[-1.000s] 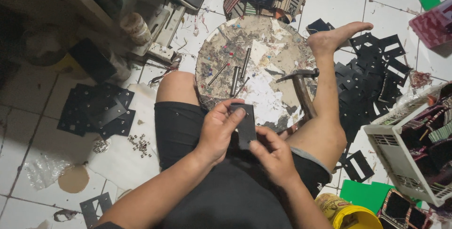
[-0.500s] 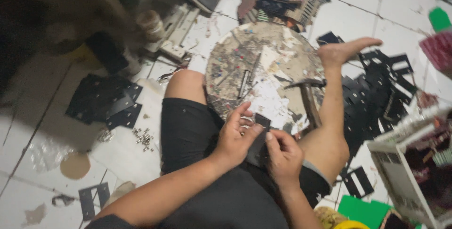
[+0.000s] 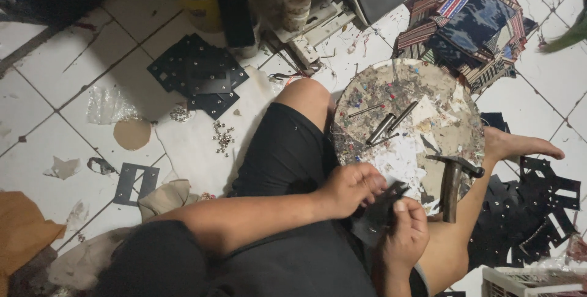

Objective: Attaching metal rivets to black leather components using a hammer and punch tool on a workshop floor.

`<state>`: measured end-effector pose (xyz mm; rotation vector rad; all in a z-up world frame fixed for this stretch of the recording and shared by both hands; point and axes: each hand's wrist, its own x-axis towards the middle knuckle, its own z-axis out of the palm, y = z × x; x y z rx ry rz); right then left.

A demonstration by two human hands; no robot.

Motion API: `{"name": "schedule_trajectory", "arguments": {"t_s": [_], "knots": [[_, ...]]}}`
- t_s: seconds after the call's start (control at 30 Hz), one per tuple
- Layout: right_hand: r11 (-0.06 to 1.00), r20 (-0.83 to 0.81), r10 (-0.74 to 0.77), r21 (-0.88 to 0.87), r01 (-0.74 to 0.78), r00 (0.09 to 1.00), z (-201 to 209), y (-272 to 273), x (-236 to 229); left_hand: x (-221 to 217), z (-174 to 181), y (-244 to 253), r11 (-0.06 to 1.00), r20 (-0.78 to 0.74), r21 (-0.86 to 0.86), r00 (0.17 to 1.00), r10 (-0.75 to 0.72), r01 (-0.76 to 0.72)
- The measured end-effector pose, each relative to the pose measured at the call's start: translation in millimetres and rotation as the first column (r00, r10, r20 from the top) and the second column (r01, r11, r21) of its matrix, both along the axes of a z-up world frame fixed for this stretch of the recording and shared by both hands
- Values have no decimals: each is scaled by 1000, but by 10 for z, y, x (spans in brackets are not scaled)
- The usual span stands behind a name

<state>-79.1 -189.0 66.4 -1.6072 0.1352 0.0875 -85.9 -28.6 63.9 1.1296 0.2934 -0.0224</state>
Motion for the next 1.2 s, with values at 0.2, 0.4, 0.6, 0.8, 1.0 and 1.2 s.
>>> {"name": "schedule_trajectory", "arguments": {"t_s": [0.2, 0.4, 0.6, 0.8, 1.0, 1.2], "knots": [[875, 329, 239, -482, -55, 914, 377, 284, -67, -156, 427, 324, 894, 212, 446, 976, -54, -48], [927, 195, 197, -355, -118, 961, 270, 278, -50, -140, 346, 428, 873, 169, 487, 980, -108, 12], [955, -18, 128, -267, -128, 992, 111, 150, 95, -80, 115, 433, 865, 236, 495, 971, -46, -79], [868, -48, 326, -381, -319, 944, 375, 442, -10, -87, 234, 461, 862, 256, 485, 966, 25, -150], [710, -3, 293, -669, -220, 956, 300, 401, 30, -82, 363, 520, 851, 196, 506, 980, 45, -140], [740, -152, 416, -516, -431, 896, 223, 414, 10, -3, 175, 432, 637, 344, 723, 939, 4, -268]]}}
